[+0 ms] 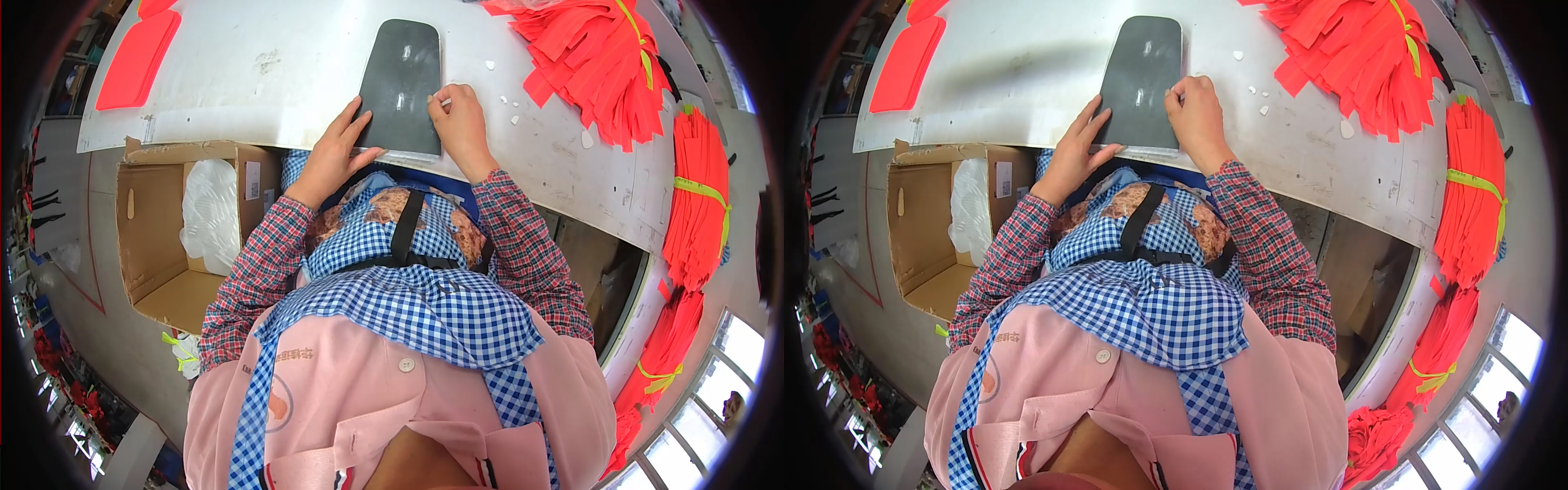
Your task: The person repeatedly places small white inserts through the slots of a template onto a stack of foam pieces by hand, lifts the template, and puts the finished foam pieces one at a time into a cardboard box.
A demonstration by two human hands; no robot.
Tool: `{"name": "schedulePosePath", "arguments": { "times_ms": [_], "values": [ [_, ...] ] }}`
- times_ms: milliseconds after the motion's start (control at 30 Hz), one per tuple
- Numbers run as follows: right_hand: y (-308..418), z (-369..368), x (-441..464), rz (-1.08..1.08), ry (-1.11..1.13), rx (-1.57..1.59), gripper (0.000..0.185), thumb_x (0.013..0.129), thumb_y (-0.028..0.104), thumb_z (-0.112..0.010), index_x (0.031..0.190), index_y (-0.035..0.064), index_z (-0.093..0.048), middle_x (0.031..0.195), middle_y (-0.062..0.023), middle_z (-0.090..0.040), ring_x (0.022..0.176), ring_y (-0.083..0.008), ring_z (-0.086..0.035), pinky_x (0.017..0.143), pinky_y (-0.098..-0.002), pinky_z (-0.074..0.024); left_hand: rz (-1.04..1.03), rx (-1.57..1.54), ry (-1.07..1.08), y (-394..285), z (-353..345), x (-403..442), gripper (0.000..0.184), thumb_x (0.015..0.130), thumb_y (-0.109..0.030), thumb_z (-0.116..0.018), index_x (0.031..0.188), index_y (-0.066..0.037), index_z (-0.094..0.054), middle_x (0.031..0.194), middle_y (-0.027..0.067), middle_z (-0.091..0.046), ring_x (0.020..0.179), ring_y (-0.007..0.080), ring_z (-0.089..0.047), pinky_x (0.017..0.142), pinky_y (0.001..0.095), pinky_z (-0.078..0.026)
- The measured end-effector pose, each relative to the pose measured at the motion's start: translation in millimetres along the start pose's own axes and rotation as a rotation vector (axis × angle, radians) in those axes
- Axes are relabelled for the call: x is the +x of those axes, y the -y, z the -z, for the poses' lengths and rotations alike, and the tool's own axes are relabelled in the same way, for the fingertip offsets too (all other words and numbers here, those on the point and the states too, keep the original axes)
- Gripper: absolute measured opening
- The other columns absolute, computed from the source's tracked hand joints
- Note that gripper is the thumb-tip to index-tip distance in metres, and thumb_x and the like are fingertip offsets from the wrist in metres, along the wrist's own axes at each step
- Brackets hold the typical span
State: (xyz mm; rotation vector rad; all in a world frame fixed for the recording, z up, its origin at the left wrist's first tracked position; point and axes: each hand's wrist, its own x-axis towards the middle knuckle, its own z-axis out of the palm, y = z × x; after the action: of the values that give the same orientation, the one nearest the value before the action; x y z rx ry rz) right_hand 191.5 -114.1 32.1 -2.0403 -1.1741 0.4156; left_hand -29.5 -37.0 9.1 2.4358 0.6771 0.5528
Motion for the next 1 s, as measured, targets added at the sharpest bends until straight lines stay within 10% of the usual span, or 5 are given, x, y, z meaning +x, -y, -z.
{"name": "schedulePosePath", "arguments": {
  "times_ms": [467, 1000],
  "values": [
    [16, -2, -13, 0.065, -0.018, 0.109, 0.014, 0.086, 0.014, -0.063, 0.083, 0.0010, -0.060, 0.076, -0.0145, -0.063, 0.073, -0.0302, -0.062, 0.068, -0.0397, -0.0490, -0.035, 0.033, -0.022, -2, 3, 2, 0.060, 0.083, -0.027, -0.074, 0.130, 0.001, -0.052, 0.147, 0.0200, -0.039, 0.122, 0.0355, -0.053, 0.090, 0.0371, -0.055],
    [16, -3, -12, 0.090, -0.037, 0.033, 0.015, 0.087, 0.016, -0.063, 0.083, 0.0015, -0.060, 0.075, -0.0149, -0.065, 0.071, -0.0311, -0.063, 0.066, -0.0402, -0.0494, -0.021, 0.213, -0.073, -3, -6, 60, 0.048, 0.095, -0.027, -0.055, 0.137, -0.006, -0.047, 0.149, 0.0168, -0.037, 0.141, 0.0370, -0.029, 0.113, 0.0541, -0.023]
  ]
}}
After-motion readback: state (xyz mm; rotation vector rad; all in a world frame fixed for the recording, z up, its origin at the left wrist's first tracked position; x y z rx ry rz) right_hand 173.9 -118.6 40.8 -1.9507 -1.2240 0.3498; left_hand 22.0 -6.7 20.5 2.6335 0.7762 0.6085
